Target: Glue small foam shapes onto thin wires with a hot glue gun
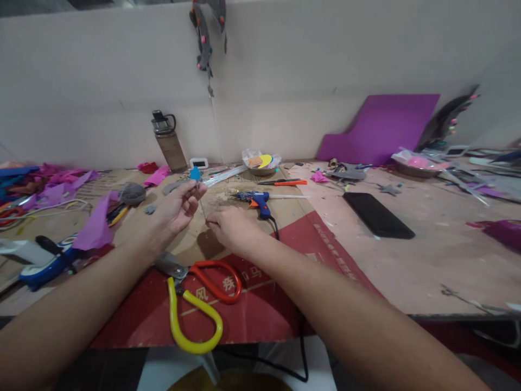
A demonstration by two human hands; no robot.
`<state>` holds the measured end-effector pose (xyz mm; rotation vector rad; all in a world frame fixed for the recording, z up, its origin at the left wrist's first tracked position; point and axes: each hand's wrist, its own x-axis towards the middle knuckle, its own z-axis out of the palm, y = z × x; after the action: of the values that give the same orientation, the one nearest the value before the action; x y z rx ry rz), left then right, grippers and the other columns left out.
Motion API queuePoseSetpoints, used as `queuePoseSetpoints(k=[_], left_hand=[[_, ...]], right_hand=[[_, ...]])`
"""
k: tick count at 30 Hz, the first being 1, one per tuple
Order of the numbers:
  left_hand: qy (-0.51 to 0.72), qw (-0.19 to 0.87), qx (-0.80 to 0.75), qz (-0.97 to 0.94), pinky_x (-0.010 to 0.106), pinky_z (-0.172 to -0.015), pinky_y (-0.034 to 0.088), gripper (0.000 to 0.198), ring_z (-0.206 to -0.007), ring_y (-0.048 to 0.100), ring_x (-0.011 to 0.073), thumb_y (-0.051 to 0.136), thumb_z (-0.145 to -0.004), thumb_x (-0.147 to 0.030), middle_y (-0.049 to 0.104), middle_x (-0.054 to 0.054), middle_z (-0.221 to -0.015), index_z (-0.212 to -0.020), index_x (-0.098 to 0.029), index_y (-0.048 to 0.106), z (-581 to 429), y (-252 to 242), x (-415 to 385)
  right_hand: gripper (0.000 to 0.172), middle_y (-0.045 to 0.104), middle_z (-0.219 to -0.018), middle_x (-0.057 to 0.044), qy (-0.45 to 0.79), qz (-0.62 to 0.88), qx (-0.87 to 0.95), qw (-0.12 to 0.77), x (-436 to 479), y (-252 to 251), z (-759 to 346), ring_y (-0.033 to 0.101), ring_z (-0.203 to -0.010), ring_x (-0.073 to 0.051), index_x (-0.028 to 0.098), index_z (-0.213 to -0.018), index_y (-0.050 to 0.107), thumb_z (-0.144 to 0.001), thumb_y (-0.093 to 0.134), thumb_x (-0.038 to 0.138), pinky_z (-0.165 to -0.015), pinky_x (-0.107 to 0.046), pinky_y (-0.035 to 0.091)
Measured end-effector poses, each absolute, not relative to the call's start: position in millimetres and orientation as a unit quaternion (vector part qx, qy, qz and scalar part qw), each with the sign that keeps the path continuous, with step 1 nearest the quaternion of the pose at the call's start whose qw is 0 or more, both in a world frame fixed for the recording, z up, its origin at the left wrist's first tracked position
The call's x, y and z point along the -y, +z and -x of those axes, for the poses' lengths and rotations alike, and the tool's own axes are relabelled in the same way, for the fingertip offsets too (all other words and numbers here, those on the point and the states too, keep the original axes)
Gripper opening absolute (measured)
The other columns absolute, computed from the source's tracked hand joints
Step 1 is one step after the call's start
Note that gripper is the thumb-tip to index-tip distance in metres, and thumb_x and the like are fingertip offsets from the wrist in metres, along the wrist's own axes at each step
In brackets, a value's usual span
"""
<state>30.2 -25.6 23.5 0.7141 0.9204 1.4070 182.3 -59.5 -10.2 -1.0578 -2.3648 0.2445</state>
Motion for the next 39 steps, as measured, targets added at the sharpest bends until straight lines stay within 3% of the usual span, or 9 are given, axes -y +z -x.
queuePoseSetpoints(k=[5, 8, 12, 16, 20, 27, 31, 35, 39], left_hand=[[0.636, 0.598, -0.375, -0.314, 0.010, -0.052, 0.050, 0.011, -0.054, 0.060, 0.0043, 0.066, -0.081, -0.012, 0.066, 0.001, -0.065, -0.071, -0.015, 0.064, -29.2, 20.5, 22.4], [0.644, 0.592, -0.362, -0.323, 0.011, -0.053, 0.050, 0.011, -0.055, 0.060, 0.0042, 0.066, -0.082, -0.013, 0.065, 0.000, -0.065, -0.071, -0.015, 0.064, -27.4, 19.5, 21.6], [0.648, 0.594, -0.364, -0.308, 0.012, -0.055, 0.050, 0.014, -0.057, 0.060, 0.0045, 0.062, -0.085, -0.013, 0.066, 0.001, -0.067, -0.072, -0.014, 0.064, -25.6, 20.3, 22.1], [0.649, 0.600, -0.362, -0.297, 0.012, -0.054, 0.049, 0.013, -0.057, 0.060, 0.0046, 0.062, -0.086, -0.014, 0.065, 0.001, -0.067, -0.073, -0.014, 0.065, -23.1, 20.3, 21.4], [0.646, 0.605, -0.359, -0.295, 0.012, -0.052, 0.049, 0.011, -0.058, 0.061, 0.0048, 0.064, -0.085, -0.016, 0.066, 0.001, -0.069, -0.074, -0.014, 0.066, -20.3, 18.6, 20.1], [0.640, 0.601, -0.368, -0.306, 0.013, -0.050, 0.048, 0.010, -0.058, 0.062, 0.0052, 0.065, -0.085, -0.017, 0.067, 0.002, -0.072, -0.076, -0.013, 0.066, -19.6, 18.4, 21.3], [0.649, 0.589, -0.372, -0.307, 0.014, -0.051, 0.048, 0.010, -0.060, 0.063, 0.0058, 0.063, -0.086, -0.017, 0.067, 0.001, -0.072, -0.077, -0.013, 0.065, -20.3, 18.7, 21.0], [0.652, 0.584, -0.370, -0.312, 0.015, -0.053, 0.047, 0.010, -0.060, 0.063, 0.0063, 0.064, -0.085, -0.017, 0.067, 0.002, -0.072, -0.076, -0.014, 0.065, -19.4, 16.3, 18.5], [0.646, 0.581, -0.372, -0.326, 0.016, -0.053, 0.046, 0.011, -0.061, 0.062, 0.0062, 0.065, -0.085, -0.019, 0.066, 0.002, -0.074, -0.076, -0.013, 0.066, -16.9, 13.3, 15.6]], right_hand=[[0.029, 0.067, -0.076, -0.008, 0.090, 0.430, 0.864, 0.246, 52.3, -3.4, -193.2, 0.057, -0.069, -0.018, 0.018, -0.069, 0.066, -0.092, 0.055, 0.032, -0.065, -0.030, 0.037], [0.038, 0.064, -0.068, -0.005, 0.080, 0.536, 0.791, 0.286, 41.4, 8.6, -213.7, 0.052, -0.060, -0.015, 0.019, -0.075, 0.065, -0.097, 0.042, 0.039, -0.057, -0.027, 0.032], [0.030, 0.068, -0.080, -0.013, -0.006, 0.658, 0.702, 0.272, 22.9, 9.8, -241.7, 0.060, -0.072, -0.022, 0.015, -0.084, 0.067, -0.093, 0.049, 0.037, -0.061, -0.030, 0.036], [0.028, 0.068, -0.074, -0.017, 0.088, 0.690, 0.700, 0.164, 9.4, -10.1, -250.9, 0.063, -0.070, -0.026, 0.014, -0.076, 0.069, -0.085, 0.059, 0.038, -0.061, -0.033, 0.040], [0.016, 0.069, -0.073, -0.012, 0.128, 0.692, 0.689, 0.171, 4.4, -21.7, -248.5, 0.062, -0.065, -0.021, 0.016, -0.084, 0.071, -0.079, 0.058, 0.024, -0.056, -0.029, 0.040], [0.023, 0.064, -0.064, -0.007, 0.187, 0.712, 0.649, 0.190, 20.1, 6.0, -240.1, 0.057, -0.054, -0.017, 0.016, -0.083, 0.066, -0.084, 0.051, 0.033, -0.050, -0.027, 0.038], [0.016, 0.065, -0.071, -0.005, 0.230, 0.698, 0.626, 0.261, 25.8, 13.3, -233.8, 0.059, -0.059, -0.017, 0.017, -0.090, 0.060, -0.078, 0.056, 0.026, -0.054, -0.028, 0.042], [0.025, 0.063, -0.089, -0.006, 0.244, 0.632, 0.611, 0.409, 18.6, 6.4, -231.8, 0.061, -0.069, -0.018, 0.019, -0.097, 0.052, -0.072, 0.056, 0.018, -0.058, -0.029, 0.048], [0.027, 0.060, -0.089, -0.002, 0.288, 0.517, 0.599, 0.539, 19.8, 6.5, -227.7, 0.058, -0.065, -0.014, 0.022, -0.094, 0.045, -0.069, 0.056, 0.018, -0.058, -0.029, 0.051]])
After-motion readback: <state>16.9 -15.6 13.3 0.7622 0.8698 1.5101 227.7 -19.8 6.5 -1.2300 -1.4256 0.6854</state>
